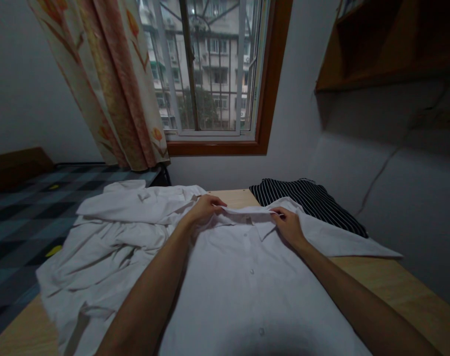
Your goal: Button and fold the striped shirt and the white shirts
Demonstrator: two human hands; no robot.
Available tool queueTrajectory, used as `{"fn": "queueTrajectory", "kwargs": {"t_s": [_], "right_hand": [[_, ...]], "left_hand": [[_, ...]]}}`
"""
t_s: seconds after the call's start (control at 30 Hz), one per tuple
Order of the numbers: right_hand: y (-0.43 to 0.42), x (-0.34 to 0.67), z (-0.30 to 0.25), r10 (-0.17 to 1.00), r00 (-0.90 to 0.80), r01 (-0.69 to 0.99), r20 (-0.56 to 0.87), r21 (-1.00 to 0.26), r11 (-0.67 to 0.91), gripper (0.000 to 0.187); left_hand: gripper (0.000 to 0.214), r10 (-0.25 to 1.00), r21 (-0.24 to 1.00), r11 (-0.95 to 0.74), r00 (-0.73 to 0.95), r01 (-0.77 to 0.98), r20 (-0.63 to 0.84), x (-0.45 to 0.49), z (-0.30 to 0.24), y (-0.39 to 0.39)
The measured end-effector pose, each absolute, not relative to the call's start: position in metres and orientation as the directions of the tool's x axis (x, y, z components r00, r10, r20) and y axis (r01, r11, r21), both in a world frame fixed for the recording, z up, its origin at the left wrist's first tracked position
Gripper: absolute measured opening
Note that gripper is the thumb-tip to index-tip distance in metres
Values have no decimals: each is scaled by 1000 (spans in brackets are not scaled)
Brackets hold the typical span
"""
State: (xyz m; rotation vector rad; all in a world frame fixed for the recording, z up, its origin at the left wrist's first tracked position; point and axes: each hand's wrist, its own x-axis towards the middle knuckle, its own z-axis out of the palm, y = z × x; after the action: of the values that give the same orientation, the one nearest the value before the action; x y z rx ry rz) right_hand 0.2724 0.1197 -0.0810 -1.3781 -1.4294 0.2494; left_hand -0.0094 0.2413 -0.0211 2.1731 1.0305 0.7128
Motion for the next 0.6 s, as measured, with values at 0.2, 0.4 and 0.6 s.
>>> {"fn": "queueTrajectory", "kwargs": {"t_s": [0.2, 0.4, 0.6], "right_hand": [[128, 293, -72, 920, 233, 296, 316, -924, 243, 23], [137, 298, -58, 985, 173, -133, 21, -990, 45, 35], [145, 295, -46, 939, 343, 267, 28, -961, -69, 26]], "left_hand": [[18, 796, 864, -371, 596, 341, 107, -20, -22, 245], [29, 875, 997, -71, 482, 23, 51, -14, -31, 247], [45, 946, 981, 4, 317, -195, 59, -3, -34, 247]]}}
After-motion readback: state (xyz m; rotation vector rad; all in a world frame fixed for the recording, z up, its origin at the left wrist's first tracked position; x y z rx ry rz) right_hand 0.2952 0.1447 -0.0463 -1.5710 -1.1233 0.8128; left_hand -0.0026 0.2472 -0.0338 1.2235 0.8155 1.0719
